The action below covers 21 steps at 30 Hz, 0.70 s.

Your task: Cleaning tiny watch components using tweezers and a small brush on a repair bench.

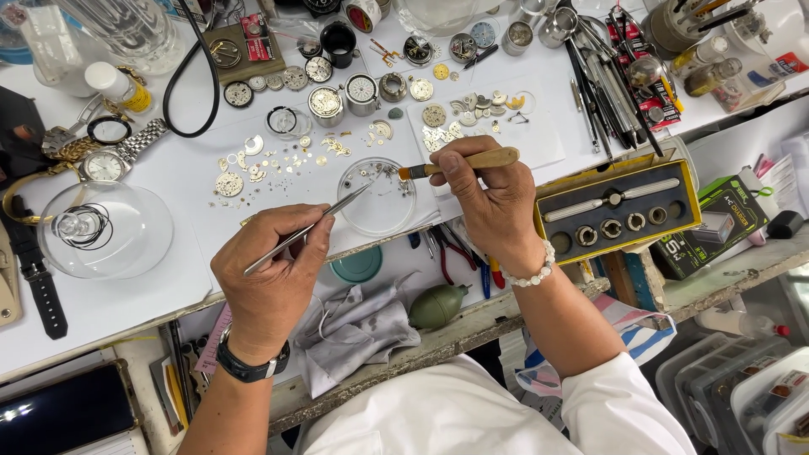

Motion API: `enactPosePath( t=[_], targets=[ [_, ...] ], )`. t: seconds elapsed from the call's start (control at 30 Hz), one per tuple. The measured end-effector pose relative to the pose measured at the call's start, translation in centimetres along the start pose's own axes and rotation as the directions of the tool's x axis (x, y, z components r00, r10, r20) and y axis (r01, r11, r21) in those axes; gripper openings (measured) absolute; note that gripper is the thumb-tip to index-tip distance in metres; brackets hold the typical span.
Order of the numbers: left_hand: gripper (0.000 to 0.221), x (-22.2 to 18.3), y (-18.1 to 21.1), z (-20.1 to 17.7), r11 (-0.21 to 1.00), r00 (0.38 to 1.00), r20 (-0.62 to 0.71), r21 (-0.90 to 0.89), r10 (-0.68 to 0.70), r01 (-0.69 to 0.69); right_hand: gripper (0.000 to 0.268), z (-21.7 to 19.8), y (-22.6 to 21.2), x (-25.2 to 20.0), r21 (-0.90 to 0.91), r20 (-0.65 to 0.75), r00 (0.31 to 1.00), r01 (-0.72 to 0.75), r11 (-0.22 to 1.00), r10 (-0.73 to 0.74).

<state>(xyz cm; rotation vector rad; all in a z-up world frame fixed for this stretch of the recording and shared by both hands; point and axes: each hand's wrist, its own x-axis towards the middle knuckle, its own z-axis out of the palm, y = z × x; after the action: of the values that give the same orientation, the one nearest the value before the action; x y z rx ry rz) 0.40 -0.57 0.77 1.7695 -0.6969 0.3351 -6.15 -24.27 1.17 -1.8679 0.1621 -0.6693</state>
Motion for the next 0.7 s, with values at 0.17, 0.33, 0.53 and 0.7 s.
enactPosePath(
  t=[0.17,0.33,0.53,0.7],
  targets=[
    [0.012,0.18,0.16,0.03,1.0,1.0,-0.002,-0.011,0.006,-0.006,0.02,0.05,-0.39,-0.01,-0.001,0.02,1.0,-0.001,1.0,0.001],
    [0.012,0.18,0.15,0.14,1.0,1.0,-0.008,-0.012,0.001,-0.001,0.02,0.02,-0.25,-0.07,-0.006,0.009,1.0,0.01,1.0,-0.01],
    [0.011,0.26,0.25,0.19,1.0,1.0,-0.004,-0.021,-0.001,0.0,0.02,0.08,-0.53,-0.05,-0.011,0.022,1.0,0.01,1.0,-0.01],
    [0.01,-0.02,-0.03,0.03,1.0,1.0,0.005,-0.013,-0.016,0.016,0.021,-0.02,-1.07,0.04,-0.014,0.038,0.999,0.023,1.0,-0.022]
  ],
)
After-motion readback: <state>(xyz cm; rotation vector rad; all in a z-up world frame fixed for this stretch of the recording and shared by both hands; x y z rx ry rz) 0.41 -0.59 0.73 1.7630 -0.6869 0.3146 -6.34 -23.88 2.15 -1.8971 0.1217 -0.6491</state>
